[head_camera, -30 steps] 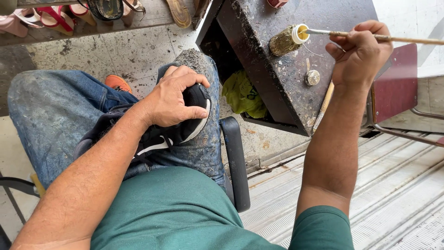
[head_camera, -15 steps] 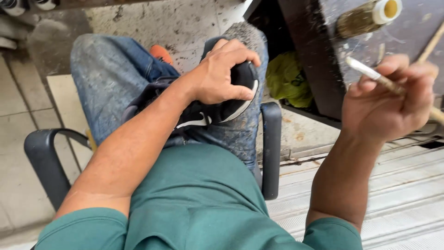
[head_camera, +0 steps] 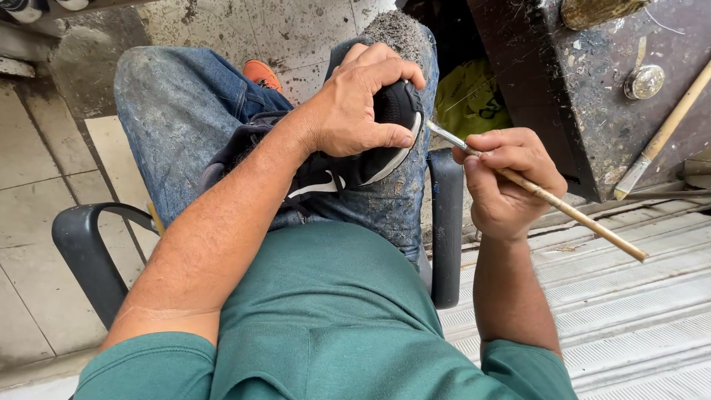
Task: Applying a liquid substance to the sole edge of a sneaker using a wooden applicator stick
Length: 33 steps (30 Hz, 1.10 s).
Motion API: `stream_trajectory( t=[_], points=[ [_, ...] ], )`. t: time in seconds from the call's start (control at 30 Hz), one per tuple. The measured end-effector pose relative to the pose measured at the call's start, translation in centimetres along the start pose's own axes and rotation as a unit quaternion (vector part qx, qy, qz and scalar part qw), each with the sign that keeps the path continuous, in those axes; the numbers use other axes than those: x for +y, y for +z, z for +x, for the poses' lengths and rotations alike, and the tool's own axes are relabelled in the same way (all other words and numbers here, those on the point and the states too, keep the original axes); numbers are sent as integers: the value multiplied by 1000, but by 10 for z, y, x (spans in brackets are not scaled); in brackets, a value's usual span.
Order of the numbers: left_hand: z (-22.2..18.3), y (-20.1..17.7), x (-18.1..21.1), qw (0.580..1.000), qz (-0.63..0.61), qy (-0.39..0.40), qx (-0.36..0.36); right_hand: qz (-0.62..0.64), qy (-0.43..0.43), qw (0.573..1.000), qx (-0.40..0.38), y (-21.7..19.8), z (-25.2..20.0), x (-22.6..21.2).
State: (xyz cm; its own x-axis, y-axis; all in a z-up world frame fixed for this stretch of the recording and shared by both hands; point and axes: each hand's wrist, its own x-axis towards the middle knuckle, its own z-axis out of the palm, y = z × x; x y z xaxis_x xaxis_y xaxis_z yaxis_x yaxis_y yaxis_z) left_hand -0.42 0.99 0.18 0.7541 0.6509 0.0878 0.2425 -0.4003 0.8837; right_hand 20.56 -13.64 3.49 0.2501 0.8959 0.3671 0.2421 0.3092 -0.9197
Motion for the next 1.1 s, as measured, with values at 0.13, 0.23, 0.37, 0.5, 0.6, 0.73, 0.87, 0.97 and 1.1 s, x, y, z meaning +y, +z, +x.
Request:
stream_trajectory(
  t=[0.13, 0.23, 0.37, 0.5, 0.6, 0.73, 0.87, 0.97, 1.1],
  points=[
    [0, -1, 2, 1000, 0, -6, -1, -8, -35, 999, 14, 6, 2, 3],
    [0, 1, 0, 1000, 1, -2, 5, -18, -36, 999, 16, 8, 3, 4],
    [0, 2, 0, 1000, 5, -2, 8, -32, -48, 998, 16, 12, 6, 3],
    [-1, 4, 0, 1000, 17, 0, 12, -99, -70, 993, 1, 10, 4, 0],
    [0, 4, 2, 1000, 19, 1, 18, -153, -81, 984, -35, 11, 5, -11],
    [0, 3, 2, 1000, 23, -7, 11, -185, -135, 972, -53, 17, 9, -15],
    [1, 2, -1, 1000, 15, 2, 14, -192, -154, 968, -50, 20, 5, -7],
    [0, 5, 3, 1000, 27, -14, 9, -166, -111, 977, -70, 12, 6, -10],
    [2, 1, 3, 1000, 22, -18, 3, -146, -112, 982, -35, 7, 6, -10]
  ],
)
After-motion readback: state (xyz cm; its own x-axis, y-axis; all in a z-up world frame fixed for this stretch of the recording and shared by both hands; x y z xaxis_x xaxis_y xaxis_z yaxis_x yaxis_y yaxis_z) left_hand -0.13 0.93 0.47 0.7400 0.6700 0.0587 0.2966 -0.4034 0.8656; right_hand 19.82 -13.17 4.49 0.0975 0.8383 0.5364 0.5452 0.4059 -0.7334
